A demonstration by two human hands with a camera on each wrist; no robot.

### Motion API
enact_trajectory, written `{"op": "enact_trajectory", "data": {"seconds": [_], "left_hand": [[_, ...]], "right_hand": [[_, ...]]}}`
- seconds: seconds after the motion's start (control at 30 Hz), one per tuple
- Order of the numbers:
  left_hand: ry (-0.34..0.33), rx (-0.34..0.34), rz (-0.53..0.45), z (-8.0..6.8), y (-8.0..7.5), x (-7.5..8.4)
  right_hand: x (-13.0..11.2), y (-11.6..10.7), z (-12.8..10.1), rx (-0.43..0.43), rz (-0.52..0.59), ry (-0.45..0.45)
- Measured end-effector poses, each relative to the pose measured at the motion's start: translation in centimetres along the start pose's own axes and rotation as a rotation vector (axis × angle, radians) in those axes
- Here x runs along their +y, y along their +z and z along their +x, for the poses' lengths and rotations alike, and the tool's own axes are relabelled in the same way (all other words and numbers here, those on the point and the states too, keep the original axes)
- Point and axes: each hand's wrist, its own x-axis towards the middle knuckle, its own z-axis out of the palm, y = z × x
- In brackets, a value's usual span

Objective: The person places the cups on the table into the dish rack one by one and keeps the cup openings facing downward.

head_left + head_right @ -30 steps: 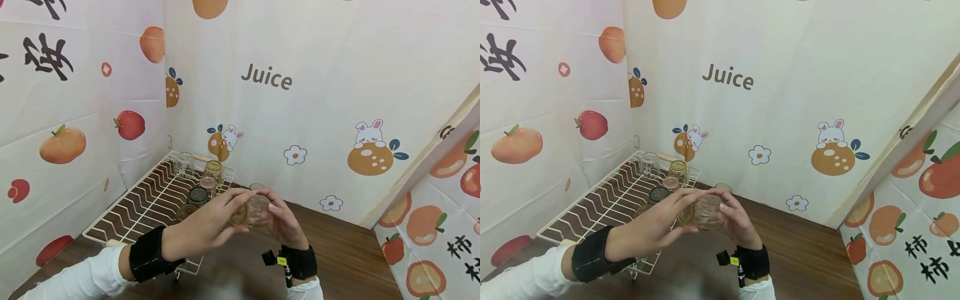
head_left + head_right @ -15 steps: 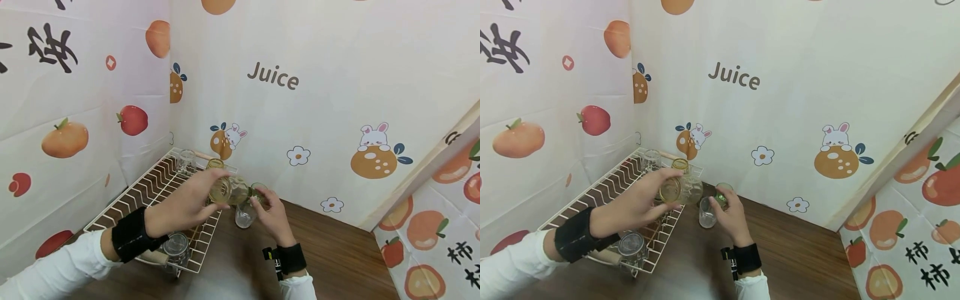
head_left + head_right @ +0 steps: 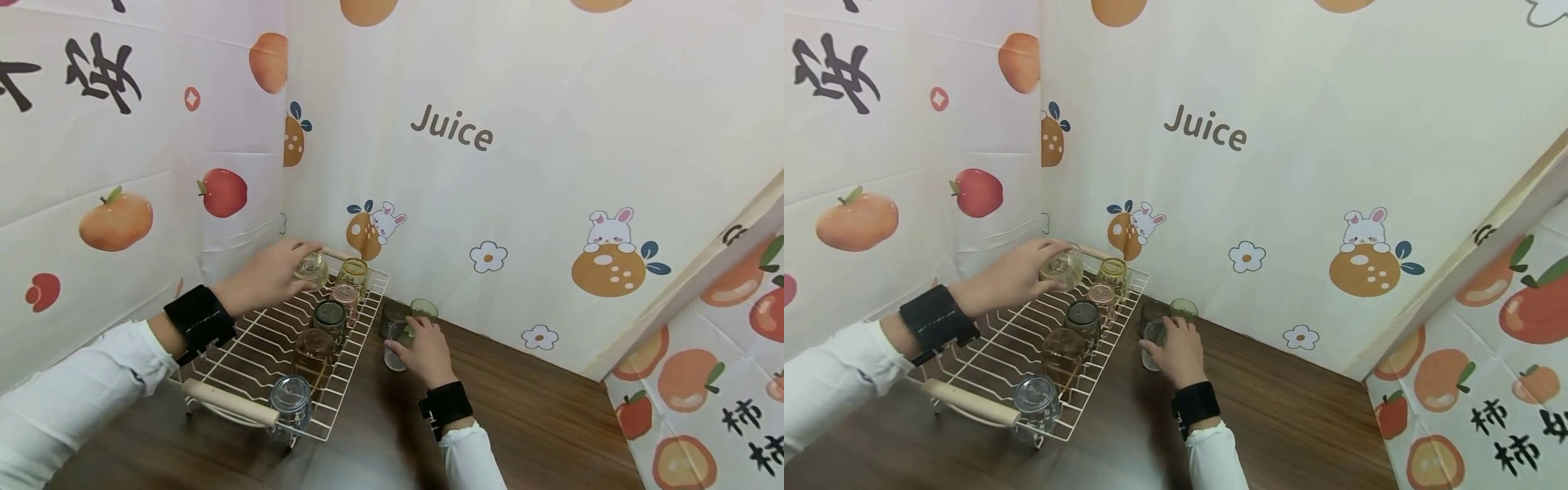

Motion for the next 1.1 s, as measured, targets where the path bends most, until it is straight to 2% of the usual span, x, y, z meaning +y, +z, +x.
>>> {"op": "enact_trajectory", "data": {"seconds": [0.1,0.2,0.37,0.5,0.67,0.87,1.1], "left_hand": [[-0.032,-0.063,0.012,0.3,0.4,-1.9],[-0.052,-0.118,0.029,0.5,0.9,-3.1],[-0.067,-0.215,0.070,0.9,2.0,-4.9],[-0.101,-0.280,0.075,1.1,3.0,-6.2],[-0.157,-0.331,0.063,1.2,4.3,-7.5],[-0.198,-0.403,0.045,1.4,5.5,-8.3],[-0.224,-0.415,0.051,1.8,6.7,-9.3]], "right_hand": [[-0.2,0.2,0.3,-0.013,-0.017,0.008],[-0.1,0.0,0.5,-0.049,-0.033,0.024],[0.3,-0.5,0.9,-0.118,-0.043,0.041],[0.3,-0.7,1.1,-0.146,-0.046,0.017],[0.1,-0.6,1.2,-0.169,-0.033,0.014],[0.1,-0.6,1.2,-0.168,-0.045,0.018],[-0.2,-0.5,1.1,-0.171,-0.041,0.024]]}}
